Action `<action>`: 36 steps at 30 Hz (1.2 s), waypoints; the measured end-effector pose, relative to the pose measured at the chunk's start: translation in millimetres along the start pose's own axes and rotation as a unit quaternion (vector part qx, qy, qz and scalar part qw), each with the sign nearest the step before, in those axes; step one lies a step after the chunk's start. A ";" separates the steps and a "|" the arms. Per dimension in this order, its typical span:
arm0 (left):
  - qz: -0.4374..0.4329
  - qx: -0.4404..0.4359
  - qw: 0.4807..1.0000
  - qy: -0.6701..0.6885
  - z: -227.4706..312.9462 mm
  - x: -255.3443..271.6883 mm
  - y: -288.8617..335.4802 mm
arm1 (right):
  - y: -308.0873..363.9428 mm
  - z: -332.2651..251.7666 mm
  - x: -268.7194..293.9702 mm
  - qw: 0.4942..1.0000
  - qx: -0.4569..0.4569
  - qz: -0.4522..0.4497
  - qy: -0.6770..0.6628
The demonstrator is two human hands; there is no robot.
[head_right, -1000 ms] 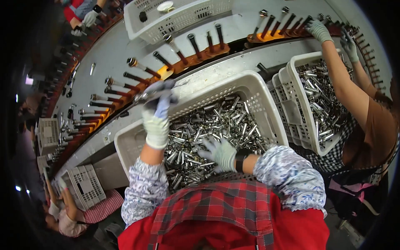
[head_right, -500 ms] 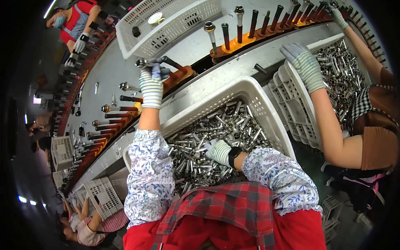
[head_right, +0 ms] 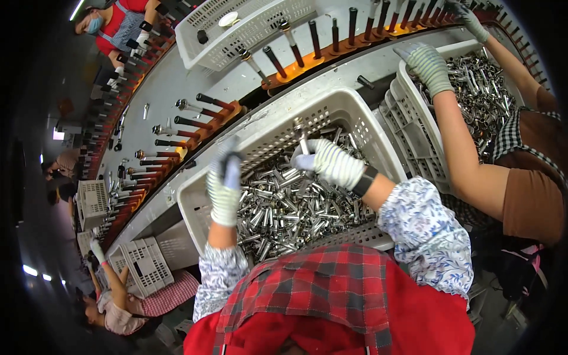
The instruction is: The person assembles or sorts small metal parts by hand on an assembly line, taking them from plastic bins and placing them onto assembly line fixtures.
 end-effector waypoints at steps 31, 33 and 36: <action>0.149 0.019 0.960 0.236 -94.8 -63.6 -187.4 | 42.6 -39.9 38.1 0.971 0.003 0.115 -0.209; 0.134 -0.013 0.965 0.227 -77.1 -59.1 -180.9 | 41.2 -45.3 46.4 0.971 0.026 0.151 -0.184; 0.125 -0.050 0.984 0.113 -59.8 -32.6 -178.5 | 16.2 -63.9 58.6 0.972 0.106 0.185 -0.102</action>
Point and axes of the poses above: each hand's wrist, its own y-axis away from the middle knuckle, its own x-axis out of the back of the hand, z = x × y, the point moved 4 cm from there along -y, towards the middle knuckle, and after that the axes turned 4 degrees about -y, right-handed, at the moved point
